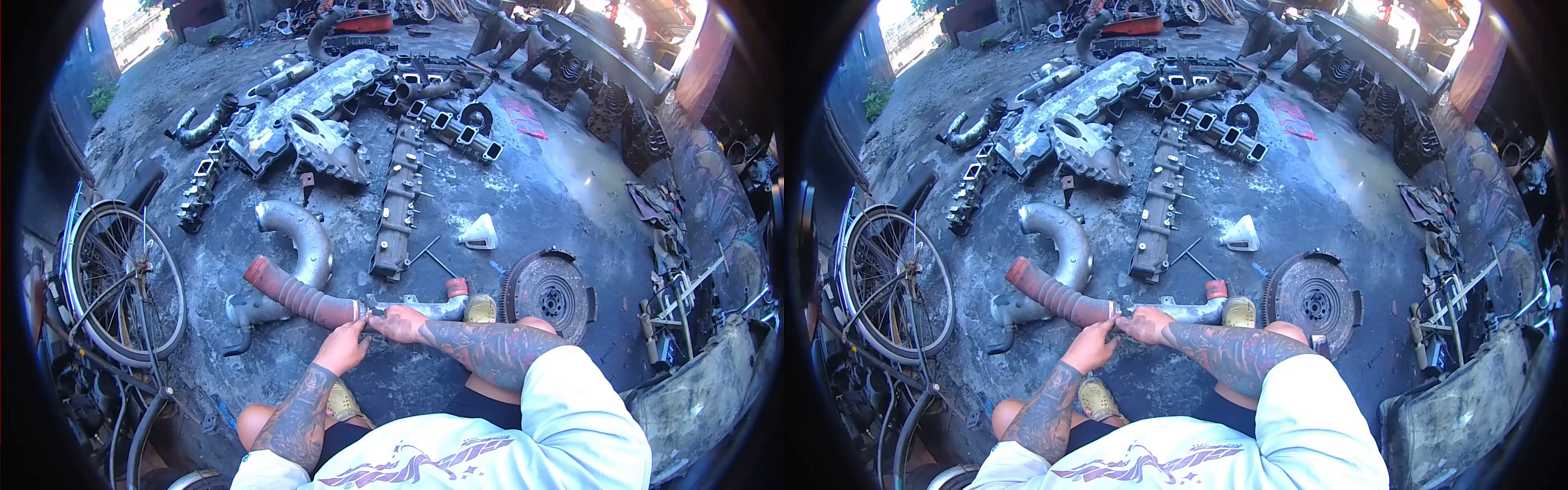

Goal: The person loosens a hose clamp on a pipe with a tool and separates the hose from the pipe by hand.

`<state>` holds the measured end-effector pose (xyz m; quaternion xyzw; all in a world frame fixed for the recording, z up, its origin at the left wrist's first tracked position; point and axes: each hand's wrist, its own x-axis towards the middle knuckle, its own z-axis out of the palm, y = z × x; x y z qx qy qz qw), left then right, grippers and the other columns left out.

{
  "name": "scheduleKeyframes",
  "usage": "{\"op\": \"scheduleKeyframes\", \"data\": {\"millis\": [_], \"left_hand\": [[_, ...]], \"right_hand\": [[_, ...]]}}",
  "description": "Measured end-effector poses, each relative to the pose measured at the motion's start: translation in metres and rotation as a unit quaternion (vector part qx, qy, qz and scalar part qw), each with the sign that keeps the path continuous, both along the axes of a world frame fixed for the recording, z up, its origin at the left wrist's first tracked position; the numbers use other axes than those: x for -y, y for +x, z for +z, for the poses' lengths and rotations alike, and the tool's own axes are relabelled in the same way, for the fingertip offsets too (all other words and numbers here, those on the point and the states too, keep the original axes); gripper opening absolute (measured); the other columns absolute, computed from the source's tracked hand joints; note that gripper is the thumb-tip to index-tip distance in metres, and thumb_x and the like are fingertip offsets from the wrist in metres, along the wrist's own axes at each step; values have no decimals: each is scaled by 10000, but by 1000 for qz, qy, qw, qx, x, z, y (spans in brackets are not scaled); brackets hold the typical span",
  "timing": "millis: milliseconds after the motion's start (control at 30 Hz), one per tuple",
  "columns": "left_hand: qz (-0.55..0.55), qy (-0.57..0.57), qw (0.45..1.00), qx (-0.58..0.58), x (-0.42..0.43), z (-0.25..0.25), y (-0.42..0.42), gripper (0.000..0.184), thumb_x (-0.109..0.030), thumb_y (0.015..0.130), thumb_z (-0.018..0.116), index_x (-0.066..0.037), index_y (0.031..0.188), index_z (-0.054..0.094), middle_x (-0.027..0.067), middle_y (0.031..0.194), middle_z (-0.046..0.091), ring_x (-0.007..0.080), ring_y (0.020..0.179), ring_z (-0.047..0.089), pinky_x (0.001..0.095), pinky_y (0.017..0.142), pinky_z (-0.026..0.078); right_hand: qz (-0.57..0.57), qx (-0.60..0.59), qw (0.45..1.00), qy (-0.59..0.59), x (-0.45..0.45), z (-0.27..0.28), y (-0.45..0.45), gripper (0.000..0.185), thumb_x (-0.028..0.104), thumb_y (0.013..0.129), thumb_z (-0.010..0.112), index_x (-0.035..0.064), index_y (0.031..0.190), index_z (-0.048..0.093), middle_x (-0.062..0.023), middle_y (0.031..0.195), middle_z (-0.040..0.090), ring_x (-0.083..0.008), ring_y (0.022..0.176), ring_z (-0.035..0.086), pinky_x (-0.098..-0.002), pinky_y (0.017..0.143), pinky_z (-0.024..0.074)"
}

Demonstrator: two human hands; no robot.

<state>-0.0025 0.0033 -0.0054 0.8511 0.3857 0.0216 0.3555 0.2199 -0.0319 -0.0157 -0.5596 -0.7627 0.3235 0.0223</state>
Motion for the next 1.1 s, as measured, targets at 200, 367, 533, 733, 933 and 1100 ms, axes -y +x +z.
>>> {"op": "scheduleKeyframes", "data": {"millis": [200, 367, 533, 733, 933, 1100], "left_hand": [[-2, 7, 1000, 8, 0, -1, 0, 596, -250, 1004, 688, -42, 1549, 564, 281, 1277, 719, 463, 1187, 696, 535, 1023, 553], [-1, 3, 1000, 3, 0, 0, 0, 594, -247, 1005, 687, -54, 1553, 563, 278, 1274, 721, 463, 1182, 697, 536, 1024, 552], [0, -3, 1000, -6, 0, 5, 1, 597, -250, 1009, 683, -76, 1566, 555, 276, 1273, 720, 462, 1188, 695, 537, 1028, 551], [-2, -4, 1000, -18, 0, 3, 1, 601, -263, 1018, 677, -83, 1576, 545, 275, 1285, 715, 464, 1193, 693, 539, 1030, 550], [-4, 5, 1000, -9, 0, -3, -1, 613, -261, 1011, 683, -81, 1579, 540, 281, 1264, 719, 467, 1178, 697, 540, 1021, 551], [-6, 15, 1000, 10, 0, -5, -2, 614, -245, 1000, 691, -70, 1570, 547, 287, 1241, 723, 469, 1164, 701, 538, 1016, 553]], "right_hand": [[-7, 0, 1000, -11, -1, -5, 0, 308, 321, 1113, 441, 149, 1231, 668, -241, 978, 755, -446, 908, 752, -573, 779, 583], [-25, -28, 999, -5, 0, -11, 1, 336, 362, 1122, 443, 135, 1168, 687, -254, 933, 740, -452, 889, 739, -566, 757, 560], [-45, -49, 998, -13, 2, -1, 0, 380, 404, 1127, 444, 123, 1111, 700, -263, 894, 726, -457, 870, 729, -565, 746, 544], [-32, -39, 999, 11, 3, -4, 0, 371, 394, 1125, 444, 122, 1113, 696, -259, 886, 723, -458, 860, 727, -563, 739, 546], [-1, -24, 999, 31, 0, -12, 2, 301, 337, 1109, 458, 133, 1159, 673, -249, 884, 722, -454, 833, 726, -567, 711, 549], [12, -27, 998, 49, 0, -16, 3, 278, 319, 1102, 466, 133, 1153, 666, -241, 875, 721, -451, 816, 724, -569, 704, 553]]}}
